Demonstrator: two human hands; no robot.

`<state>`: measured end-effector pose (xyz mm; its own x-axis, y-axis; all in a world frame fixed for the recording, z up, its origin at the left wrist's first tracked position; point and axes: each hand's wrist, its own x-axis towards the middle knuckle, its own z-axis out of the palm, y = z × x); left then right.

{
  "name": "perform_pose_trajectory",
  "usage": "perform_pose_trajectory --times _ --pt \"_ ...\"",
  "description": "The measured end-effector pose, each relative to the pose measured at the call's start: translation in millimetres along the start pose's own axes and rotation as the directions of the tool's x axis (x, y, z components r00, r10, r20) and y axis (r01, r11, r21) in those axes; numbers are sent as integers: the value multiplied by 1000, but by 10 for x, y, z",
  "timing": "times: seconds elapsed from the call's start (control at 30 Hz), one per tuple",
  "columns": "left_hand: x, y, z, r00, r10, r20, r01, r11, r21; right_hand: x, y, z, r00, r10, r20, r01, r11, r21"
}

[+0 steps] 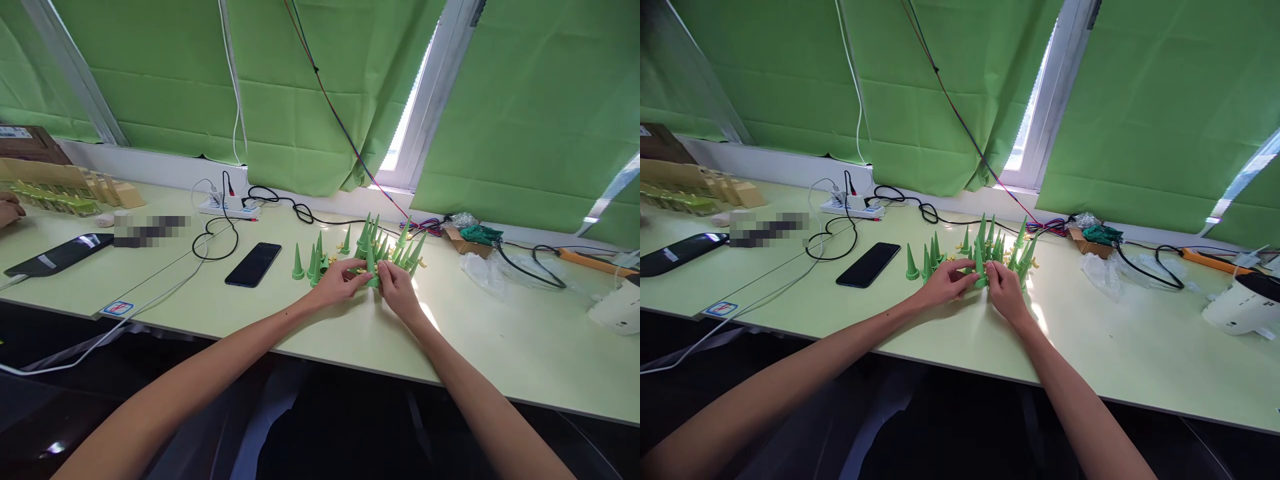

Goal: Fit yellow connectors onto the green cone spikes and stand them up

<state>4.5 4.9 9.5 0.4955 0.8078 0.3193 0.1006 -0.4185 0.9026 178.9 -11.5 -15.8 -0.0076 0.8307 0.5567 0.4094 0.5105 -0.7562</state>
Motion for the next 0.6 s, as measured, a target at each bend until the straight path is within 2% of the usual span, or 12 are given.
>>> perform_pose_trajectory --times 0.1,0.17,0.27,0.33,0.47,0.6 --pt "7 -6 11 998 54 -21 -54 998 21 5 -14 -1 1000 -2 2 2 1000 -25" --pt "20 -34 12 990 136 -42 -133 989 71 12 -26 -3 1000 -2 0 2 999 -47" --pt "39 -101 1 962 271 -36 -259 945 201 19 -42 -7 1000 5 -4 -5 997 -71" --pt "46 -143 -11 948 318 -19 -300 910 287 21 -48 -9 1000 9 -7 -9 997 -76" --pt "49 -190 -16 932 363 -17 -327 858 396 23 -42 -1 1000 11 -18 -12 998 -62" --pt "45 -181 20 931 360 -57 -308 862 402 24 -13 16 998 32 -54 -33 999 -15"
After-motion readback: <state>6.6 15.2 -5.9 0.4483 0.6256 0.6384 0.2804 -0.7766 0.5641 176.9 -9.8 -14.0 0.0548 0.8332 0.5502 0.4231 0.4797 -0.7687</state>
